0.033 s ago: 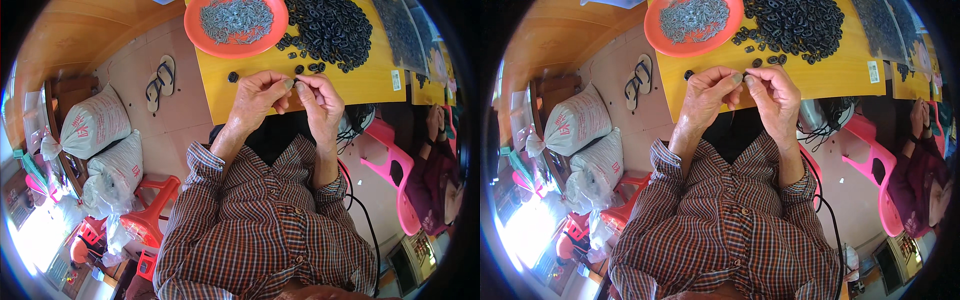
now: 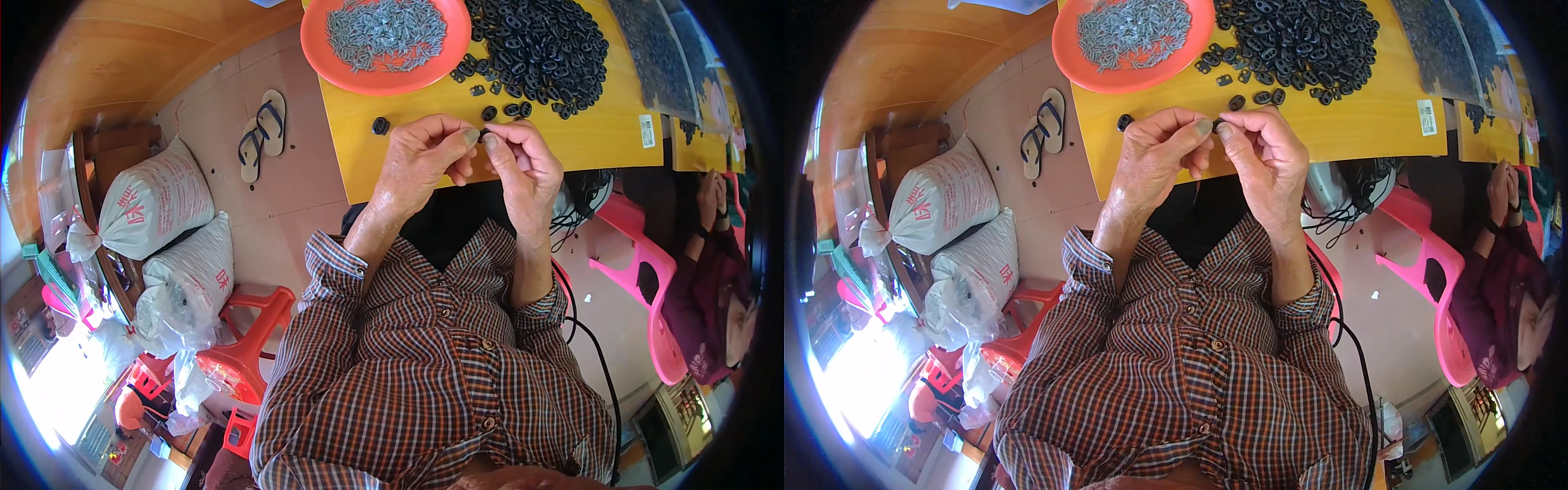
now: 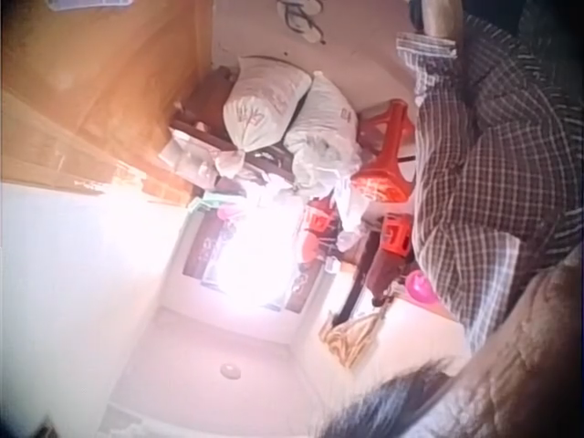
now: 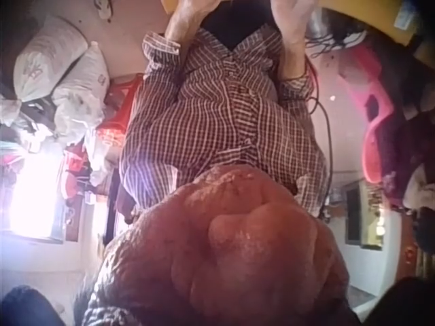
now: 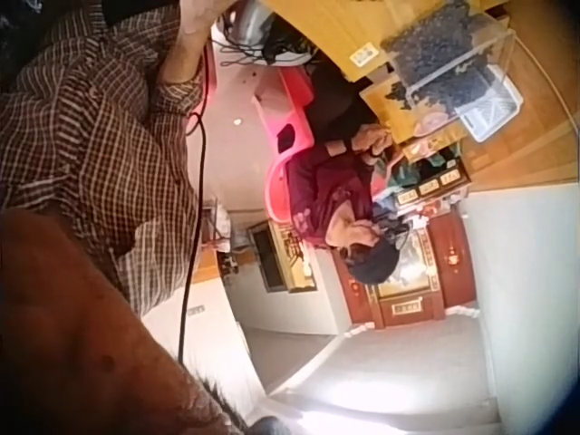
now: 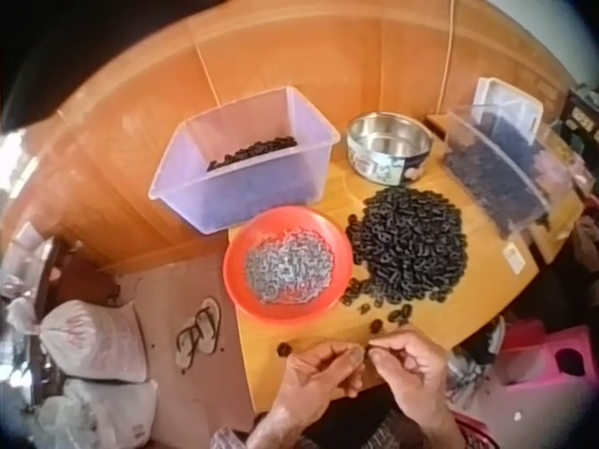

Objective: Assembling small black plastic components by manually inserting small metal pins.

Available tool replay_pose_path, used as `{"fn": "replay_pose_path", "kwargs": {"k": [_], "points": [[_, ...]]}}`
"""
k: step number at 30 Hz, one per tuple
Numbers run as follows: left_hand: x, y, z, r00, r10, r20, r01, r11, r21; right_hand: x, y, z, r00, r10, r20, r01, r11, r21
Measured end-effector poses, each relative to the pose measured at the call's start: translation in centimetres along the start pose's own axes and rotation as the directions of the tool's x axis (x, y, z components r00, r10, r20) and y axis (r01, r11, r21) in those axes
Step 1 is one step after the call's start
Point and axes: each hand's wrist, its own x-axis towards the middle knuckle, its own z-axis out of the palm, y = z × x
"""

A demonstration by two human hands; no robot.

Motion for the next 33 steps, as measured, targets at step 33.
{"fn": "replay_pose_path", "kwargs": {"k": [33], "points": [[-0.3,-0.8,-0.1,0.981,0.193,-0.017,-0.184,0.956,0.23,-0.7,-1.0,0.1,0.944,0.329,0.033,-0.329,0.944,-0.01]]}}
